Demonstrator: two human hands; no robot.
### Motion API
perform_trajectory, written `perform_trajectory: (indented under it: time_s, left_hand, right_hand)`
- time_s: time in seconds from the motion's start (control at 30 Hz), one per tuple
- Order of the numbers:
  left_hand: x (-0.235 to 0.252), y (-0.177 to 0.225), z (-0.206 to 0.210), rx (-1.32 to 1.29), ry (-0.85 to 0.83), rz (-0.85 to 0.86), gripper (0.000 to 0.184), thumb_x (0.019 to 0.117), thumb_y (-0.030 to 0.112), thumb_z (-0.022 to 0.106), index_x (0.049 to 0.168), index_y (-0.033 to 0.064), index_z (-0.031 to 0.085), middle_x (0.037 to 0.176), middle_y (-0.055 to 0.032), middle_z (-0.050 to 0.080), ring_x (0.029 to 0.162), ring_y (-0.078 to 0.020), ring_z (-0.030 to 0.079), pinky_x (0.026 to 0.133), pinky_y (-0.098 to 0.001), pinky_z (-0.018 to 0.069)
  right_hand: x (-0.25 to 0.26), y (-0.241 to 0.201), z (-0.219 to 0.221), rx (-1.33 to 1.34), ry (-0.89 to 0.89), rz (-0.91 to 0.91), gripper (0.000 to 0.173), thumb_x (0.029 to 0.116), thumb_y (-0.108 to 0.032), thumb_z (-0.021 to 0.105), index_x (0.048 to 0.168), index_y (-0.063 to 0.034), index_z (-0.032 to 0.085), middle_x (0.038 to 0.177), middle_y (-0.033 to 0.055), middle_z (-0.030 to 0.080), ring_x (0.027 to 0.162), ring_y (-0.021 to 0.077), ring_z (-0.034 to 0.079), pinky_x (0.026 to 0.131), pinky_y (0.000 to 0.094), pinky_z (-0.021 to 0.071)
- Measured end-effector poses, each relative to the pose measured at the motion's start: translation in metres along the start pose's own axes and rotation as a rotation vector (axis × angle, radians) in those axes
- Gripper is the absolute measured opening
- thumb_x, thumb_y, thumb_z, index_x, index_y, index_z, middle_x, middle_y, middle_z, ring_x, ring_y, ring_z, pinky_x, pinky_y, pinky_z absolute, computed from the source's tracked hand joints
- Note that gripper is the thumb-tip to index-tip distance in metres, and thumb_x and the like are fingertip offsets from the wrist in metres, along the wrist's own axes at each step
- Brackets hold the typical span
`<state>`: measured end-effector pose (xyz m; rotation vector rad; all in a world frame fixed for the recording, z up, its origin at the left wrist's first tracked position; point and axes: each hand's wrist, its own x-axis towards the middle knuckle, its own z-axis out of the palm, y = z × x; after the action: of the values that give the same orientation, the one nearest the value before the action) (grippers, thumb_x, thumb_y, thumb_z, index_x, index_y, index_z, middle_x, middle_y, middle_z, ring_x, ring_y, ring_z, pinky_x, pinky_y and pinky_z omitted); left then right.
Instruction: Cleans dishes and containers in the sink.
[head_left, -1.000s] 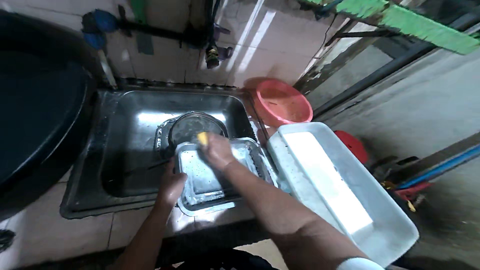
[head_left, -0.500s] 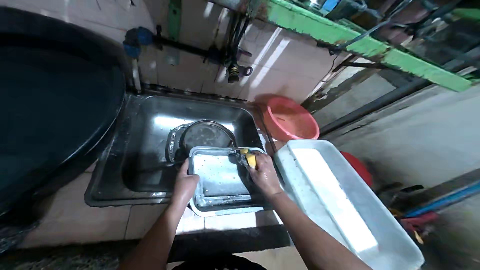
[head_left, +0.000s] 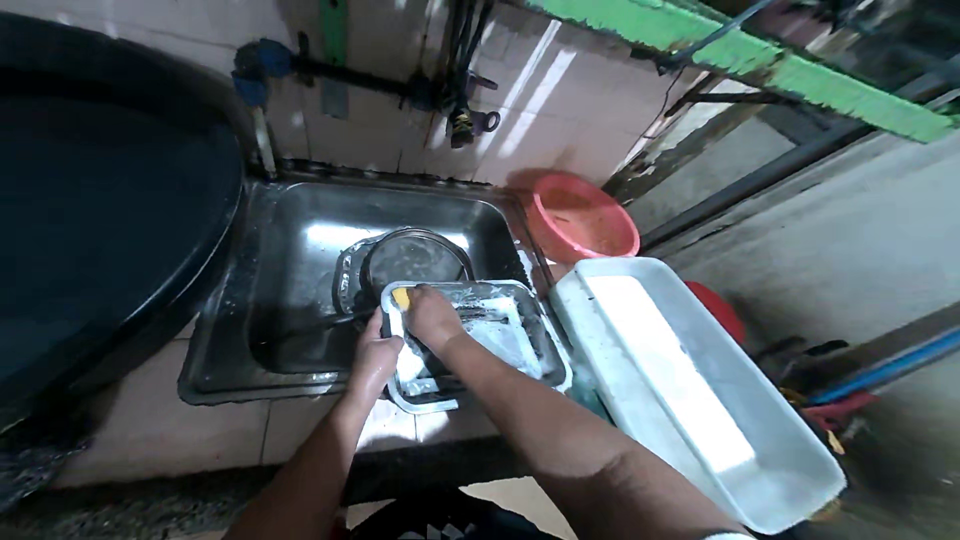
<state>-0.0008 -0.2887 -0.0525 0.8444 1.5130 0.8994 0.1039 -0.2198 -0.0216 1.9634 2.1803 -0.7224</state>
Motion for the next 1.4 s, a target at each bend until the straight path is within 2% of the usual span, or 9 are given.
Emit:
perform_trajectory:
  time_s: [0.13,0.27,0.33,0.5,0.57,0.7,1.07,1.23,1.4]
  left_hand:
    - [0.002,-0.01,-0.003,-0.009,-0.012,0.05,0.059,0.1064,0.027,0.056,0.159,0.0106,0.036,0.157,-0.0156,0.045,0.141,-0.0298,0.048,0.116,-0.0519,0.038]
    - [-0.002,-0.007,-0.003,-0.008,0.005,0.087,0.053,0.1113,0.034,0.042,0.158,0.0095,0.037,0.159,-0.0148,0.042,0.145,-0.0293,0.043,0.119,-0.051,0.0333]
    - [-0.002,-0.007,-0.002,0.003,0.005,0.085,0.054,0.1111,0.033,0.043,0.159,0.0097,0.036,0.16,-0.0149,0.042,0.145,-0.0299,0.043,0.119,-0.0511,0.0337]
    - [-0.002,-0.007,0.005,-0.014,0.02,0.063,0.052,0.1099,0.023,0.047,0.158,0.0073,0.036,0.16,-0.0163,0.041,0.145,-0.0283,0.042,0.12,-0.0487,0.0328]
    - [-0.003,-0.007,0.004,-0.014,0.019,0.073,0.053,0.1101,0.024,0.047,0.159,0.007,0.035,0.161,-0.0158,0.04,0.146,-0.0285,0.041,0.12,-0.0488,0.0316]
    - [-0.003,-0.01,0.004,0.024,0.022,0.077,0.053,0.1108,0.031,0.044,0.159,0.009,0.036,0.16,-0.0148,0.042,0.145,-0.0296,0.043,0.119,-0.0515,0.0331]
    - [-0.001,-0.009,0.009,0.001,0.023,0.095,0.046,0.1082,0.018,0.051,0.153,0.0056,0.046,0.151,-0.0169,0.051,0.138,-0.0284,0.051,0.115,-0.0487,0.039]
    - [-0.007,-0.01,0.008,0.024,0.016,0.112,0.046,0.109,0.025,0.05,0.153,0.0103,0.047,0.151,-0.0133,0.053,0.137,-0.0272,0.052,0.114,-0.0507,0.0405]
    - [-0.005,-0.01,0.01,0.024,0.009,0.104,0.046,0.1093,0.021,0.048,0.154,0.0099,0.045,0.152,-0.0139,0.051,0.139,-0.0265,0.05,0.116,-0.0484,0.0391]
  right_hand:
    - [-0.029,0.012,0.012,-0.08,0.008,-0.206,0.03,0.0953,-0.011,0.066,0.123,0.0001,0.069,0.137,0.0204,0.06,0.13,0.0384,0.055,0.105,0.0555,0.0487]
    - [-0.063,0.027,0.02,-0.106,-0.032,-0.371,0.031,0.0934,-0.01,0.066,0.123,-0.0031,0.072,0.137,0.0182,0.061,0.128,0.0366,0.056,0.106,0.0532,0.0469]
    - [-0.056,0.033,0.02,-0.089,0.002,-0.406,0.029,0.0932,-0.011,0.068,0.121,-0.004,0.073,0.135,0.0177,0.063,0.128,0.0366,0.057,0.105,0.0542,0.0479]
    - [-0.01,0.022,0.003,-0.12,0.059,-0.245,0.029,0.0949,-0.011,0.065,0.122,-0.0034,0.072,0.137,0.0184,0.061,0.132,0.0372,0.054,0.108,0.0548,0.0464]
    - [-0.021,0.025,0.006,-0.126,0.043,-0.287,0.028,0.0911,-0.008,0.068,0.119,-0.003,0.073,0.139,0.0183,0.06,0.132,0.0375,0.054,0.107,0.0551,0.0469]
    - [-0.055,0.039,0.021,-0.131,0.055,-0.462,0.024,0.0874,-0.006,0.072,0.111,-0.0055,0.076,0.128,0.0176,0.065,0.122,0.0376,0.06,0.1,0.056,0.0508]
    - [-0.074,0.061,-0.007,-0.172,-0.333,-0.715,0.029,0.0894,0.01,0.06,0.108,-0.005,0.077,0.126,0.0152,0.066,0.127,0.0367,0.056,0.11,0.0552,0.0426]
    - [-0.093,0.118,-0.021,-0.148,-0.304,-0.618,0.029,0.0871,0.007,0.063,0.106,-0.0077,0.078,0.126,0.0135,0.068,0.125,0.0373,0.057,0.105,0.0578,0.0456]
    - [-0.092,0.091,0.007,-0.115,-0.106,-0.717,0.036,0.0884,0.004,0.063,0.116,-0.0135,0.077,0.126,0.0101,0.069,0.125,0.0327,0.059,0.107,0.0536,0.0461]
